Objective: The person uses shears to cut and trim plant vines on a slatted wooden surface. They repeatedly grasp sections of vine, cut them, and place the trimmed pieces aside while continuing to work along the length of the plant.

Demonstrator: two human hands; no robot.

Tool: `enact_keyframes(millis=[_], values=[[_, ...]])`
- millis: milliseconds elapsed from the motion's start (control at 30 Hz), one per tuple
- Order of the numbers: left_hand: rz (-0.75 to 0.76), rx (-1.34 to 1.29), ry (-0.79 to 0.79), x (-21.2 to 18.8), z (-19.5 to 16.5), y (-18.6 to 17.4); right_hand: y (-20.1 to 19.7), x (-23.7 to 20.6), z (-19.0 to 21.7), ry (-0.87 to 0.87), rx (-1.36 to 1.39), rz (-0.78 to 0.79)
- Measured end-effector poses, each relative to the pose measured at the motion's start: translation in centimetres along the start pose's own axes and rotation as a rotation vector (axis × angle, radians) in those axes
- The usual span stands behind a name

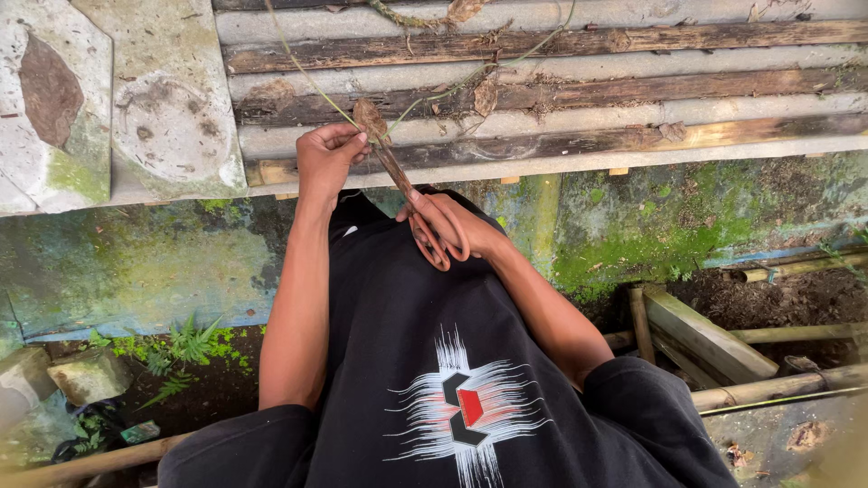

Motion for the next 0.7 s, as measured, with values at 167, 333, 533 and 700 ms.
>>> enact_keyframes(millis=[167,333,533,700], values=[[-0.036,-0.002,0.052,-0.4,-1.2,0.2,0.1,0.2,0.1,-0.022,0.049,-0.013],[-0.07,-0.014,0.102,-0.5,-2.2,0.3,-0.1,0.1,0.3,-0.027,0.042,-0.031],[-0.088,-0.042,0.117,-0.2,-2.6,0.3,-0.1,0.2,1.5,-0.074,0.033,-0.014],[-0.102,-0.028,0.112,-0.3,-2.3,0.2,0.2,0.0,1.9,-0.073,0.081,0.006]])
Point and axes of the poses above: each hand's wrist, its own x-axis towards the middle knuckle, its own y-axis out of the palm, z = x × y, the point moved 9 cm from there along x, towards the middle knuckle, and after that the axes turned 9 degrees about z, right-handed, at the moved point
